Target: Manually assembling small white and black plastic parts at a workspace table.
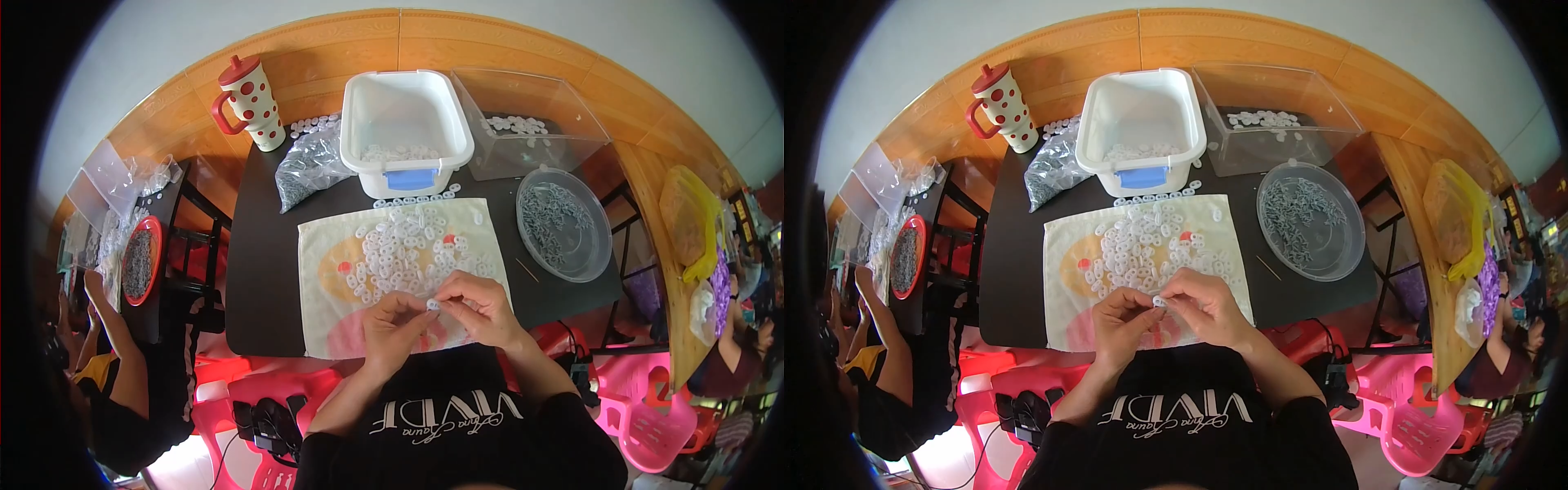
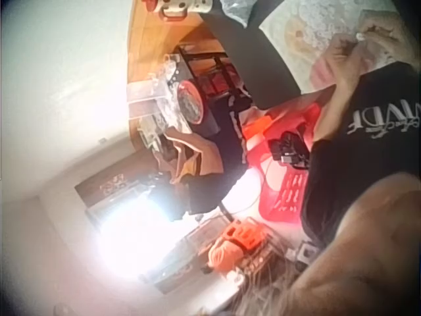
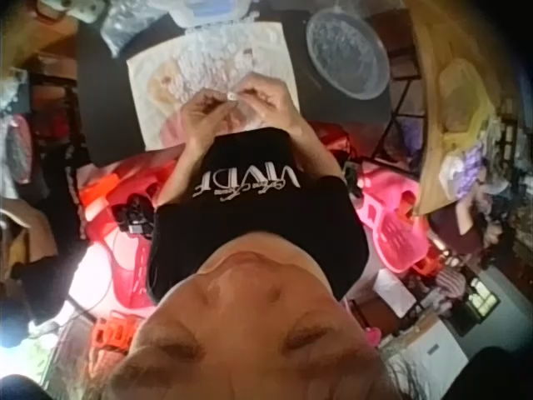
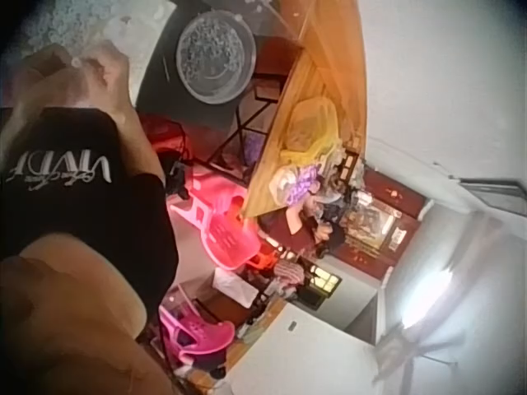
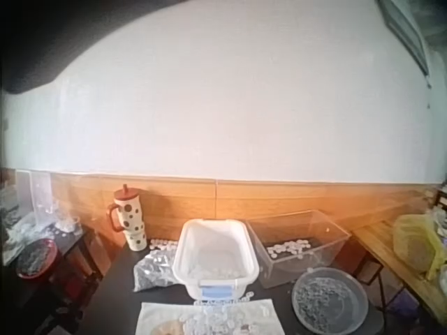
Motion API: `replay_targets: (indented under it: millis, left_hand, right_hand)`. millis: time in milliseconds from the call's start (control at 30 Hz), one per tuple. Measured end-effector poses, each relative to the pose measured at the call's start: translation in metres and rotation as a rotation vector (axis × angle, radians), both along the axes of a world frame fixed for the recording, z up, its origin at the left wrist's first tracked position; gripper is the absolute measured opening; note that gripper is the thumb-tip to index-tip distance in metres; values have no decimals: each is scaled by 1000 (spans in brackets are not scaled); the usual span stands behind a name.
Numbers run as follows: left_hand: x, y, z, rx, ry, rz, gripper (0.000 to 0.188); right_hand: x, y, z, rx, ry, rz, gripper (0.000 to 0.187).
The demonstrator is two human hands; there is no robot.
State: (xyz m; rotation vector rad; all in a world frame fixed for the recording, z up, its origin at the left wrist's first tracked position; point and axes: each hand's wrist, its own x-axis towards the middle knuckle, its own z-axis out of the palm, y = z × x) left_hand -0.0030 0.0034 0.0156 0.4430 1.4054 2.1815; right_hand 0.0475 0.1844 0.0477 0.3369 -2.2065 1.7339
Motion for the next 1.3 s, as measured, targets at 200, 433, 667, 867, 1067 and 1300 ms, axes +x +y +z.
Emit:
replay_targets:
  millis: [200, 433, 667, 867, 1067, 1300]
  left_hand:
    - [0, 1, 0, 35, -27, 15, 27]
    - [-1, -1, -4, -13, -13, -86, 32]
    - [0, 3, -2, -567, 857, 160, 34]
    - [-2, 10, 6, -594, 1018, 230, 31]
    - [-9, 7, 6, -559, 980, 162, 27]
    - [-11, 1, 17, -522, 927, 112, 27]
  right_hand:
    - [-2, 2, -1, -75, -114, 49, 14]
    - [3, 7, -2, -223, -311, 135, 9]
    - [1, 2, -20, 23, -103, 25, 17]
    - [2, -1, -28, 267, 13, -58, 23]
    - [0, -1, -30, 333, 44, -72, 24]
    - [4, -1, -28, 447, 143, -82, 23]
